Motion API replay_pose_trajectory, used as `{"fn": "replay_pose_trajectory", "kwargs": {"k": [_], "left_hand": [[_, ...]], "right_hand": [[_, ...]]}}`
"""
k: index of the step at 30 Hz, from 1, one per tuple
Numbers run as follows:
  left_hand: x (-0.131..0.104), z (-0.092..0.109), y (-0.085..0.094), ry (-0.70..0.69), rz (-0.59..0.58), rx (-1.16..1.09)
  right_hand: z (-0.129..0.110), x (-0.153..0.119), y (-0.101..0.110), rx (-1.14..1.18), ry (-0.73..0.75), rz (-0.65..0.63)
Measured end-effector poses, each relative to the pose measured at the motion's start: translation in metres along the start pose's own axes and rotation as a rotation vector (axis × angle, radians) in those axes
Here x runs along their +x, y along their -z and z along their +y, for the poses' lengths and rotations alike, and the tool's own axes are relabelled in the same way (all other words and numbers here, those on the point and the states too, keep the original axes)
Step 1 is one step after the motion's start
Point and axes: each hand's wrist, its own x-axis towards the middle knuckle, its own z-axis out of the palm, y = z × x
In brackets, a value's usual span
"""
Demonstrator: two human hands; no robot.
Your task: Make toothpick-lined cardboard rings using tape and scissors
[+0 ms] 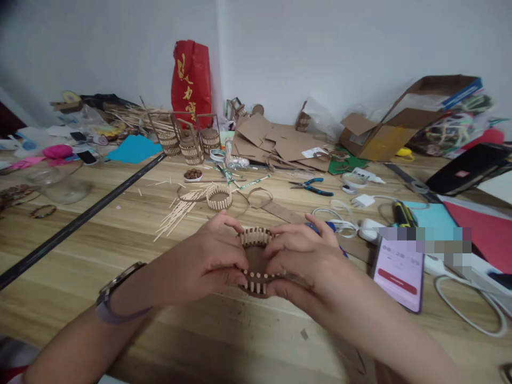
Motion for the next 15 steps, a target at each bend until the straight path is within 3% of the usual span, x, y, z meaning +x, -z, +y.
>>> {"fn": "replay_pose_trajectory", "kwargs": {"k": [4,10,15], "left_hand": [[0.001,0.0,-0.003,0.058,-0.019,-0.035],[0.001,0.001,-0.013,0.055,0.054,-0.055],[-0.001,0.002,-0.007,0.018,0.103,-0.042]], "right_hand": [[-0.004,0.003,0.001,-0.004,0.004,-0.024],[-0.012,0.008,-0.003,0.019,-0.009,-0.005],[-0.003,0.004,-0.005,0.051,-0.031,0.053]]}}
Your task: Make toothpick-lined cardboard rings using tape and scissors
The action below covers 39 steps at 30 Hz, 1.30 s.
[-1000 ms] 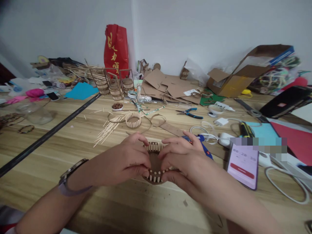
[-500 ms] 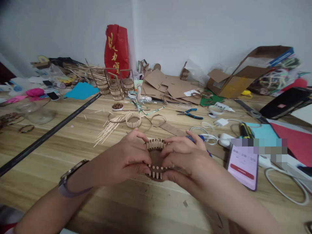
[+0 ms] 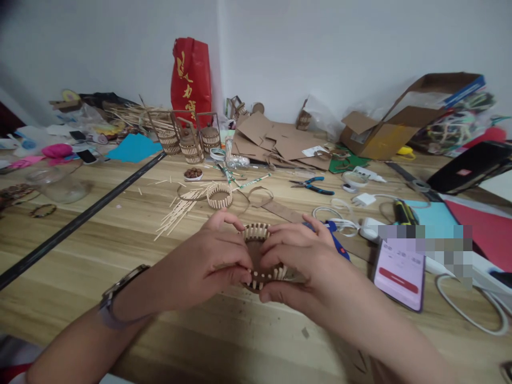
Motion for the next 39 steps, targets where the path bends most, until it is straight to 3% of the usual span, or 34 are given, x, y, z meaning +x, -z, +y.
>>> {"fn": "replay_pose_trajectory", "kwargs": {"k": [7,11,16,21,32,39], "left_hand": [[0.001,0.001,0.004,0.016,-0.062,0.05],[0.0,0.002,0.001,0.003,-0.039,0.062],[0.0,0.0,0.009,-0.049,-0.041,0.023],[0.002,-0.008,0.02,-0.015,-0.086,-0.008],[0.004,-0.003,0.018,0.013,-0.143,0.001],[0.003,0.003,0.009,0.069,-0.13,-0.043]], "right_hand": [[-0.005,0.0,0.0,0.0,0.033,-0.005],[-0.011,0.004,-0.004,0.007,0.024,0.007],[-0.001,-0.001,0.0,-0.046,0.013,0.039],[0.008,-0.008,0.009,-0.145,0.106,0.108],[-0.006,0.0,0.006,-0.105,0.159,-0.064],[-0.012,0.002,0.001,-0.08,0.198,-0.035]]}}
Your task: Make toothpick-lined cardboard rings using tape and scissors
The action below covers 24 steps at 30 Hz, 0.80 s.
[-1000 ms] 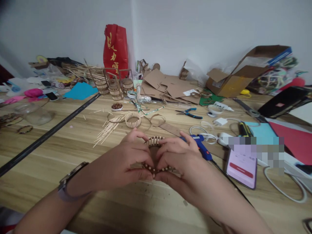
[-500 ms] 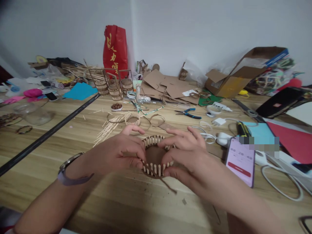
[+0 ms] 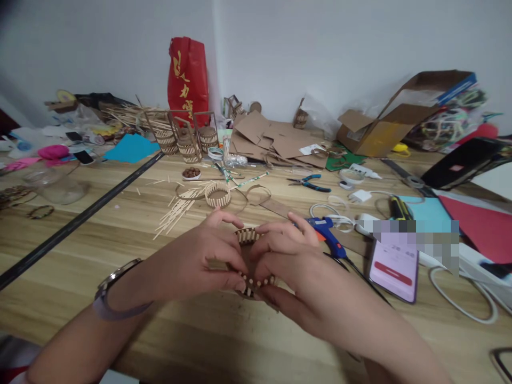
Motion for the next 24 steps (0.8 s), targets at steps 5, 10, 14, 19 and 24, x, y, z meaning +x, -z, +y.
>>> {"fn": "replay_pose_trajectory", "kwargs": {"k": [5,10,14,19,24], "left_hand": [[0.0,0.0,0.001,-0.018,-0.011,-0.034],[-0.001,-0.007,0.011,-0.028,0.011,-0.056],[-0.001,-0.016,0.015,-0.077,0.012,-0.071],[-0.001,-0.019,0.014,-0.051,0.019,-0.073],[-0.001,-0.014,0.01,0.005,0.035,-0.063]], "right_hand": [[0.002,-0.002,0.001,0.009,-0.013,-0.014],[0.019,-0.011,0.014,0.028,-0.032,0.024],[0.028,-0.012,0.02,0.044,0.028,0.079],[0.027,-0.006,0.015,0.068,0.08,0.066],[0.023,-0.004,0.011,0.079,0.064,0.057]]}}
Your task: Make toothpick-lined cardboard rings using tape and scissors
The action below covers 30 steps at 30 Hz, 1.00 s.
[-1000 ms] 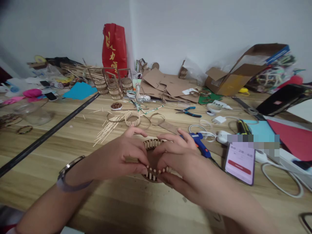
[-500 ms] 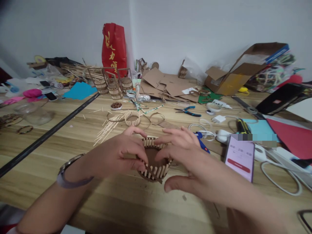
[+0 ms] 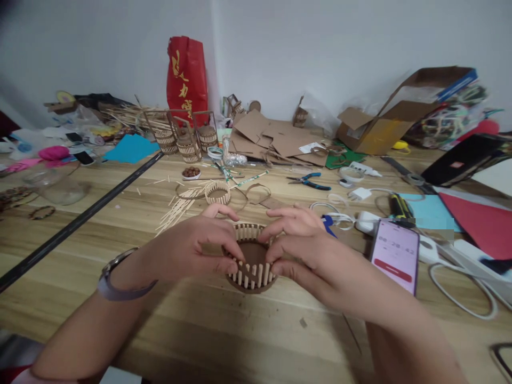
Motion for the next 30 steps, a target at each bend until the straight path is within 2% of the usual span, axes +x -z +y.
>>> {"fn": "replay_pose_trajectory", "kwargs": {"k": [9,13,18,25,30], "left_hand": [[0.0,0.003,-0.007,0.038,0.016,-0.012],[0.0,0.003,-0.011,0.013,0.01,0.007],[-0.003,0.003,-0.018,0.009,0.05,0.037],[-0.001,0.01,-0.023,-0.045,0.113,0.09],[-0.003,0.008,-0.023,-0.037,0.057,0.193]], "right_hand": [[-0.005,0.001,-0.006,0.017,-0.058,-0.046],[-0.007,0.003,-0.008,0.016,-0.071,-0.054],[-0.009,0.003,-0.01,-0.009,-0.103,-0.02],[-0.008,0.003,-0.009,0.002,-0.098,-0.035],[-0.006,0.005,-0.011,0.008,-0.077,-0.086]]}}
